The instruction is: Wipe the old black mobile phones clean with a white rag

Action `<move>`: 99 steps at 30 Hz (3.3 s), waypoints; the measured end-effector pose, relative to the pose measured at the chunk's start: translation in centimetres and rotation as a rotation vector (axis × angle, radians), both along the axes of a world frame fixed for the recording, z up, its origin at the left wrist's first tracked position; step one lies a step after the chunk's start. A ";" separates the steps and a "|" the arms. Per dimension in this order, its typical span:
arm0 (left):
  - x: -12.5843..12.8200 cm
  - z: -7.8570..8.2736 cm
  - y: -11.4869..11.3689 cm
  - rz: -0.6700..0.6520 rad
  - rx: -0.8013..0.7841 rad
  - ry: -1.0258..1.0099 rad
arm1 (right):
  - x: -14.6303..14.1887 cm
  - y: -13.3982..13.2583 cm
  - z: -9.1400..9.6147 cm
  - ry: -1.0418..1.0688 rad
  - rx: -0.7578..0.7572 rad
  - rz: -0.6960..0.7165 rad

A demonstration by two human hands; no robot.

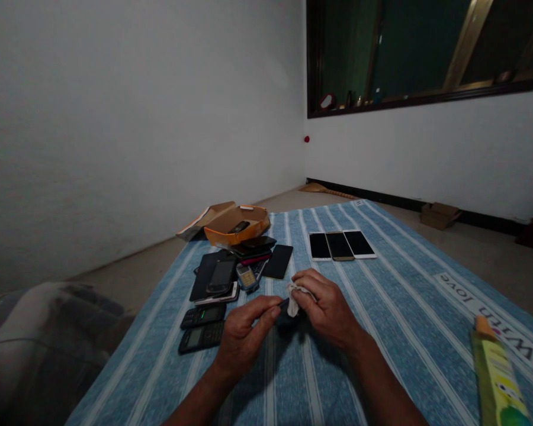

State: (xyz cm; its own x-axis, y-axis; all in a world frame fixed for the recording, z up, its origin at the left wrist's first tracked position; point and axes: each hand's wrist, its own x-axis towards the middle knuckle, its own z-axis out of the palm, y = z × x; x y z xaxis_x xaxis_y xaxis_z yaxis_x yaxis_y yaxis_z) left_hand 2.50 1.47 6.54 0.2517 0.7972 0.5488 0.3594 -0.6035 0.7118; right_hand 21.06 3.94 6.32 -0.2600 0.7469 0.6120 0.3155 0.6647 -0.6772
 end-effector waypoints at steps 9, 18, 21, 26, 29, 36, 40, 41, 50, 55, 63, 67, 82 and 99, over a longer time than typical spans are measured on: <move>0.1 -0.3 0.1 -0.013 -0.001 0.012 | -2.9 -1.4 -0.4 0.017 0.209 -0.289; 0.2 -0.7 0.0 0.014 -0.026 0.009 | -3.0 -2.2 0.1 -0.263 0.193 -0.123; 0.3 -0.7 0.0 0.022 -0.030 0.004 | -2.0 -2.3 0.4 -0.306 0.166 -0.048; 0.3 -1.0 0.1 0.037 -0.048 -0.032 | -0.9 -2.5 0.9 -0.368 0.098 0.037; 0.3 -1.3 0.0 0.049 -0.107 -0.091 | -0.7 -2.6 1.5 -0.421 0.063 0.052; 0.2 -1.3 -0.1 0.007 -0.080 -0.122 | -0.7 -2.2 1.7 -0.469 0.059 0.105; 0.3 -1.0 -0.1 -0.003 -0.064 -0.114 | -0.6 -1.9 1.2 -0.480 0.094 0.084; 0.4 -0.9 -0.1 0.004 -0.067 -0.117 | -0.5 -1.8 1.0 -0.482 0.109 0.079; 0.5 -0.5 -0.2 0.027 -0.133 -0.154 | -0.8 -1.0 0.2 -0.488 0.203 0.024; 0.5 -0.4 -0.4 0.090 -0.153 -0.146 | -0.7 -1.1 0.8 -0.449 0.167 0.067; 0.4 -0.4 -0.1 0.162 -0.178 -0.214 | 0.0 -1.4 1.7 -0.287 0.069 0.177; 0.5 -0.5 0.1 0.164 -0.166 -0.252 | 0.3 -0.9 1.3 -0.203 0.018 0.224; -0.4 0.4 0.4 0.062 -0.070 -0.054 | -0.4 -1.2 1.4 -0.277 -0.004 0.191; 0.8 0.4 -0.1 0.039 -0.353 -0.369 | -0.4 -0.4 0.4 -0.237 0.013 0.151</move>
